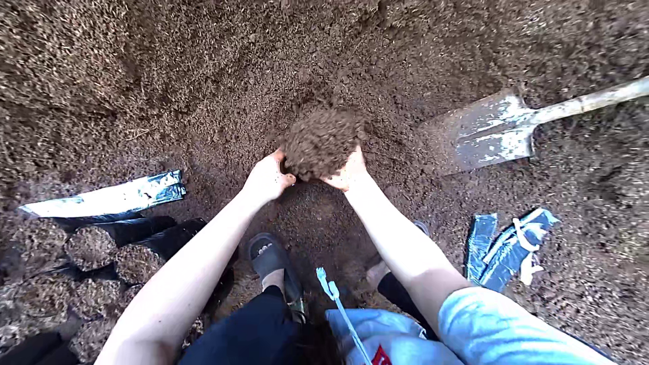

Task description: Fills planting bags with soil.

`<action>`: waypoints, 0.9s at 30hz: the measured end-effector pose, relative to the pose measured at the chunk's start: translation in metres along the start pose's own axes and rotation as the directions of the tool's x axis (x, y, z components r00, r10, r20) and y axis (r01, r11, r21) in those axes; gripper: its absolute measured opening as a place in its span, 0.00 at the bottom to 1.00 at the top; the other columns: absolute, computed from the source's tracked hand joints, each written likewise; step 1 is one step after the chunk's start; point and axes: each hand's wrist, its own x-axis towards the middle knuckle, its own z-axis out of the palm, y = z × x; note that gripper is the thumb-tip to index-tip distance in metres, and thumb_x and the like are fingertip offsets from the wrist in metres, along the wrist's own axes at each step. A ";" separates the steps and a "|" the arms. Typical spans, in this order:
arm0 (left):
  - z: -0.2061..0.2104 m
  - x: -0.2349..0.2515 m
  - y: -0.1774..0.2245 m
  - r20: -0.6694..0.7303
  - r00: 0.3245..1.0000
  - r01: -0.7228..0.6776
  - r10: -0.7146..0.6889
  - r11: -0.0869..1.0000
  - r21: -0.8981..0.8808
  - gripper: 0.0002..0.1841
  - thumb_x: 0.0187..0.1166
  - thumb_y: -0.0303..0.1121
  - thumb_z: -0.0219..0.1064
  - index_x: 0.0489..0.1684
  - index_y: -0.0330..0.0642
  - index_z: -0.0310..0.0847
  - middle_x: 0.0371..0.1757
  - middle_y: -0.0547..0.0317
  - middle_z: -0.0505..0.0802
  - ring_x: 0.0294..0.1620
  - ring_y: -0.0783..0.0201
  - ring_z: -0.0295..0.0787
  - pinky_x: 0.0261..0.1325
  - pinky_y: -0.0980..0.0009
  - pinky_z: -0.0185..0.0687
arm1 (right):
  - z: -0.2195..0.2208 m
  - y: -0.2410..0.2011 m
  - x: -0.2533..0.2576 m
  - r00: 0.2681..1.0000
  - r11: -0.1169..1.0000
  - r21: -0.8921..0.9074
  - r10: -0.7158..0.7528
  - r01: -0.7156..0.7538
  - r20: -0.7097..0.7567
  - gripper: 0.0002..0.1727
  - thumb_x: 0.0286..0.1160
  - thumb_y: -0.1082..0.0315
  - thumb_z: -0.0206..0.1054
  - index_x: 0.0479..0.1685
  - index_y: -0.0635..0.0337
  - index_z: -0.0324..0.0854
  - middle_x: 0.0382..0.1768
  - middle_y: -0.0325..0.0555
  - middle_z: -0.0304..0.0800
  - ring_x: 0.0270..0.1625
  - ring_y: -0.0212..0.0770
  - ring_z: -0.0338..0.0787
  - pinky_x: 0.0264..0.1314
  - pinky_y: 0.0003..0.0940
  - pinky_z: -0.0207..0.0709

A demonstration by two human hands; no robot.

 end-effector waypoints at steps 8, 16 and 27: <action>0.015 -0.030 -0.011 -0.119 0.991 0.066 -0.066 0.998 -0.002 0.35 0.73 0.29 0.76 0.83 0.37 0.69 0.71 0.31 0.85 0.73 0.35 0.82 0.74 0.31 0.72 | 0.032 0.020 -0.038 0.993 0.765 -0.632 -0.106 0.119 0.058 0.27 0.95 0.55 0.37 0.76 0.54 0.75 0.64 0.45 0.86 0.63 0.39 0.84 0.63 0.40 0.79; 0.007 -0.034 -0.028 -0.069 0.995 -0.060 0.066 0.994 0.091 0.37 0.78 0.25 0.68 0.92 0.48 0.62 0.89 0.45 0.73 0.88 0.43 0.68 0.87 0.38 0.60 | 0.016 0.015 -0.027 0.934 -0.157 -0.974 -0.294 0.163 0.204 0.32 0.84 0.48 0.64 0.78 0.63 0.73 0.73 0.63 0.79 0.72 0.57 0.83 0.73 0.56 0.77; -0.037 -0.101 0.007 -0.163 0.986 -0.066 0.039 0.985 -0.161 0.35 0.79 0.26 0.63 0.90 0.54 0.65 0.75 0.47 0.84 0.36 0.64 0.84 0.36 0.63 0.81 | 0.064 0.009 -0.077 0.937 -0.502 -0.852 -0.201 0.151 0.284 0.21 0.90 0.52 0.53 0.52 0.57 0.86 0.46 0.54 0.92 0.53 0.57 0.92 0.51 0.63 0.80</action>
